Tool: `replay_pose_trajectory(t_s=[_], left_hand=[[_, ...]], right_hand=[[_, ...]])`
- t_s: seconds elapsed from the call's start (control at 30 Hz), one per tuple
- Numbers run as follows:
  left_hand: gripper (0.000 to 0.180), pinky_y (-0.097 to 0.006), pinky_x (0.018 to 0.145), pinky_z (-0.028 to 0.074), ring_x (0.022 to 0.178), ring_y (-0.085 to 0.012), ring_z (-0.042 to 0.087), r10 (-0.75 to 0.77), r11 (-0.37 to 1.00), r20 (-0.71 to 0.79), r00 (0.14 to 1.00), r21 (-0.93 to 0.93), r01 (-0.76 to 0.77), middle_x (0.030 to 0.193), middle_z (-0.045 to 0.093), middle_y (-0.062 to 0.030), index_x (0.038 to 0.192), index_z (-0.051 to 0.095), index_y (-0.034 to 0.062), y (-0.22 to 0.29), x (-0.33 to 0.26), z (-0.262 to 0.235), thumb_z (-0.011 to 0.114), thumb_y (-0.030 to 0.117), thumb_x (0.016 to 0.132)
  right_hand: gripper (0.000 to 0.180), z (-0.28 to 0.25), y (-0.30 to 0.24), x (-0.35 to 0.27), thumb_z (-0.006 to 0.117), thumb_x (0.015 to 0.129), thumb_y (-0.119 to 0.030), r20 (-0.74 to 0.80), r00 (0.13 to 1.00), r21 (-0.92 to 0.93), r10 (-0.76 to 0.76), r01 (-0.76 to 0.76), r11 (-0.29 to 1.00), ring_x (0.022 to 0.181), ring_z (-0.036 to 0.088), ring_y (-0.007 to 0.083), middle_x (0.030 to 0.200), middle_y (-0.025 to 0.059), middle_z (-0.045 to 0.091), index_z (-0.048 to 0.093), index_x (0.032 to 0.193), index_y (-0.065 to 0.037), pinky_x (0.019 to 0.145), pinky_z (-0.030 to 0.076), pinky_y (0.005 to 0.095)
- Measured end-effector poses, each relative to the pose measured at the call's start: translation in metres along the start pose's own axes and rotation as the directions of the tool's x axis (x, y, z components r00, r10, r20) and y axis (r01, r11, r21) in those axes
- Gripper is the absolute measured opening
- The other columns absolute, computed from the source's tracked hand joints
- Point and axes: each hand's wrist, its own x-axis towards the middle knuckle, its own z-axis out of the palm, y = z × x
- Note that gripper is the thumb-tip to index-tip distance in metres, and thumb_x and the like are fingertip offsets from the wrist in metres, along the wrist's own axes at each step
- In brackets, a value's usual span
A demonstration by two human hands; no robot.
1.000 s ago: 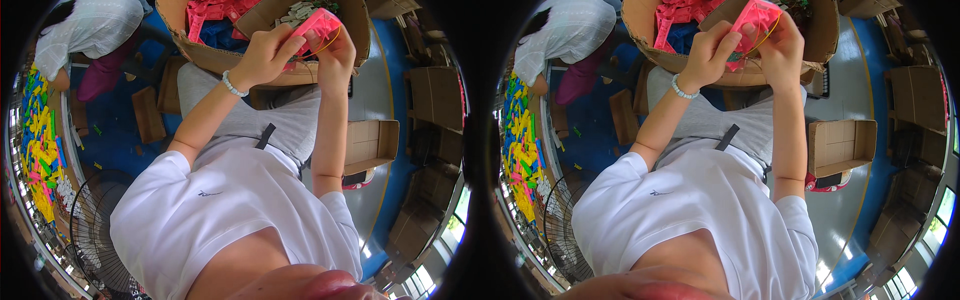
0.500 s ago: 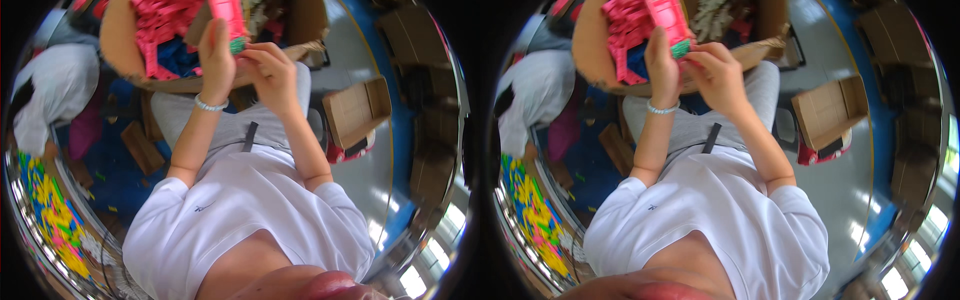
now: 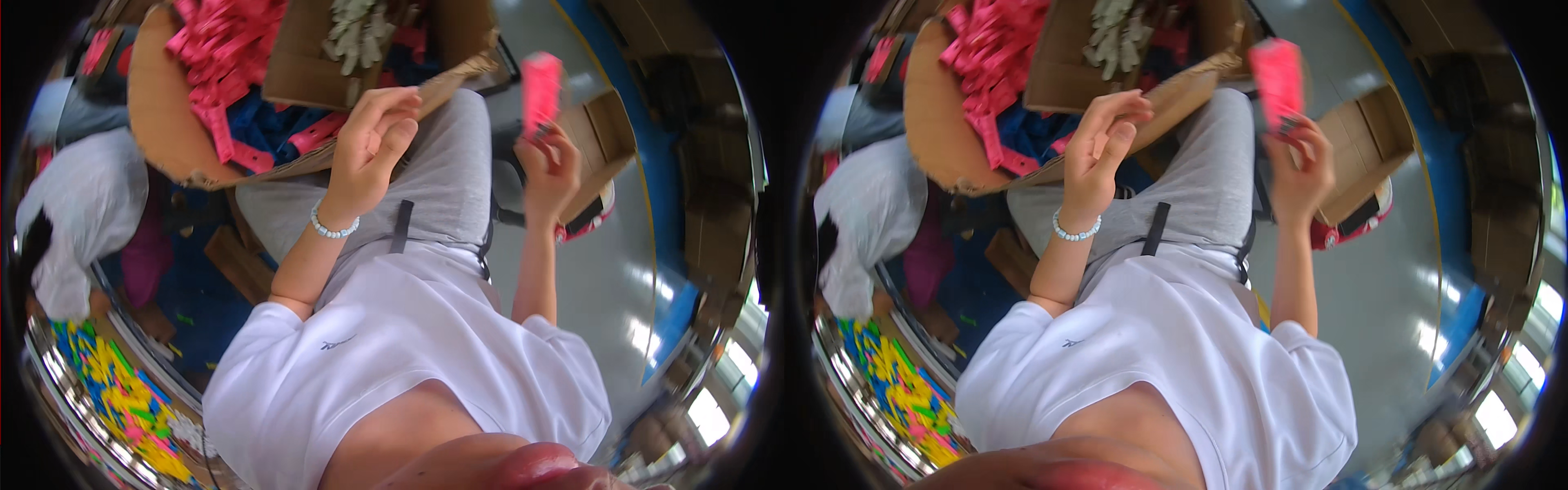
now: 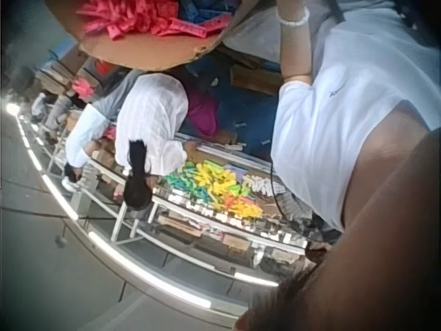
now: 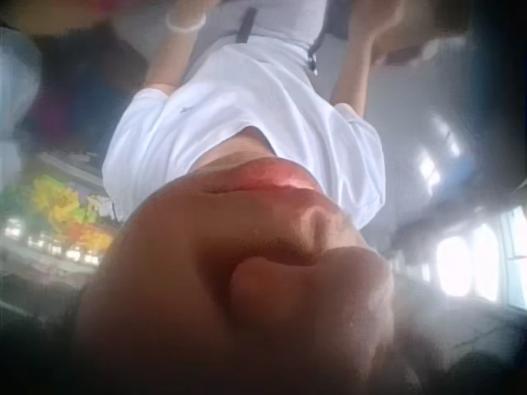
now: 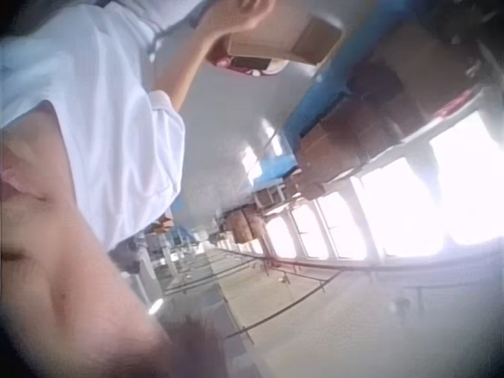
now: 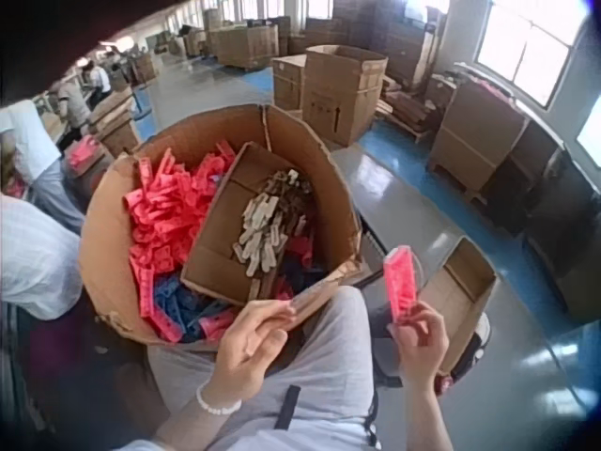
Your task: The person separates electronic circuit components from a container by hand, then fits the circuit boards and wires into plastic toy casings to assemble them.
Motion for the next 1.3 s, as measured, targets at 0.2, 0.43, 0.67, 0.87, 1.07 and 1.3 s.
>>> replay_pose_trajectory(t_s=[0.2, 0.43, 0.67, 0.87, 1.07, 1.3], left_hand=[[0.019, -0.023, 0.063, 0.046, 0.072, -0.0084, 0.054, -0.132, 0.981, -0.095, 0.987, 0.131, 0.144, 0.082, 0.058, -0.0039, 0.108, 0.061, -0.0023, 0.034, -0.028, -0.073, 0.054, 0.007, 0.093], [0.03, -0.026, 0.07, 0.042, 0.086, -0.0159, 0.053, 0.113, 0.496, -0.063, 0.992, 0.868, -0.002, 0.101, 0.051, -0.0061, 0.113, 0.064, 0.011, 0.051, -0.003, -0.184, 0.053, -0.001, 0.088], [0.026, -0.044, 0.085, 0.048, 0.098, -0.0366, 0.061, -0.523, -0.143, -0.176, 0.834, 0.983, 0.118, 0.099, 0.064, -0.0195, 0.102, 0.064, 0.0017, -0.006, 0.12, -0.297, 0.058, 0.018, 0.082], [0.024, -0.047, 0.08, 0.051, 0.092, -0.032, 0.062, -0.854, -0.047, 0.362, 0.372, 0.66, -0.75, 0.101, 0.065, -0.0097, 0.106, 0.064, 0.0145, -0.086, 0.115, -0.371, 0.058, 0.017, 0.083], [0.042, -0.042, 0.096, 0.041, 0.124, -0.0271, 0.039, -0.952, -0.138, 0.153, 0.266, 0.562, -0.815, 0.12, 0.055, -0.0046, 0.101, 0.068, 0.0215, -0.109, 0.102, -0.369, 0.077, 0.017, 0.061], [0.062, -0.041, 0.089, 0.048, 0.107, -0.0337, 0.057, -0.891, 0.011, 0.257, 0.374, 0.836, -0.549, 0.116, 0.056, -0.015, 0.112, 0.055, 0.0024, -0.111, 0.103, -0.37, 0.082, 0.012, 0.057]], right_hand=[[0.023, -0.122, 0.103, 0.034, 0.077, 0.075, -0.015, -0.157, 0.966, -0.676, 0.205, -0.256, 0.691, 0.079, 0.063, 0.02, 0.088, 0.0096, 0.065, 0.064, 0.085, 0.001, 0.068, 0.051, 0.0321], [0.024, -0.179, 0.161, 0.049, 0.074, 0.062, -0.016, 0.271, 0.817, -0.9, 0.508, 0.027, 0.436, 0.076, 0.065, 0.0266, 0.076, 0.0122, 0.067, 0.068, 0.079, 0.001, 0.07, 0.048, 0.0379], [0.026, -0.171, 0.136, 0.048, 0.069, 0.058, -0.007, 0.33, 0.768, -0.937, 0.549, 0.196, 0.289, 0.085, 0.064, 0.0345, 0.086, 0.0178, 0.067, 0.066, 0.082, 0.001, 0.077, 0.049, 0.0409], [0.033, -0.204, 0.15, 0.056, 0.068, 0.067, -0.013, 0.314, 0.802, -0.923, 0.507, 0.133, 0.361, 0.096, 0.061, 0.0362, 0.096, 0.0188, 0.066, 0.066, 0.097, 0.0, 0.085, 0.048, 0.0418], [0.029, -0.167, 0.101, 0.079, 0.066, 0.077, -0.013, 0.337, 0.895, -0.878, 0.293, 0.187, 0.44, 0.091, 0.064, 0.0284, 0.097, 0.0159, 0.067, 0.065, 0.103, 0.0, 0.083, 0.048, 0.0376], [0.016, 0.015, -0.04, 0.16, 0.062, 0.087, -0.01, 0.487, 0.833, -0.627, -0.264, 0.544, 0.558, 0.075, 0.061, 0.0133, 0.086, 0.0065, 0.067, 0.066, 0.101, -0.002, 0.069, 0.048, 0.0263]])
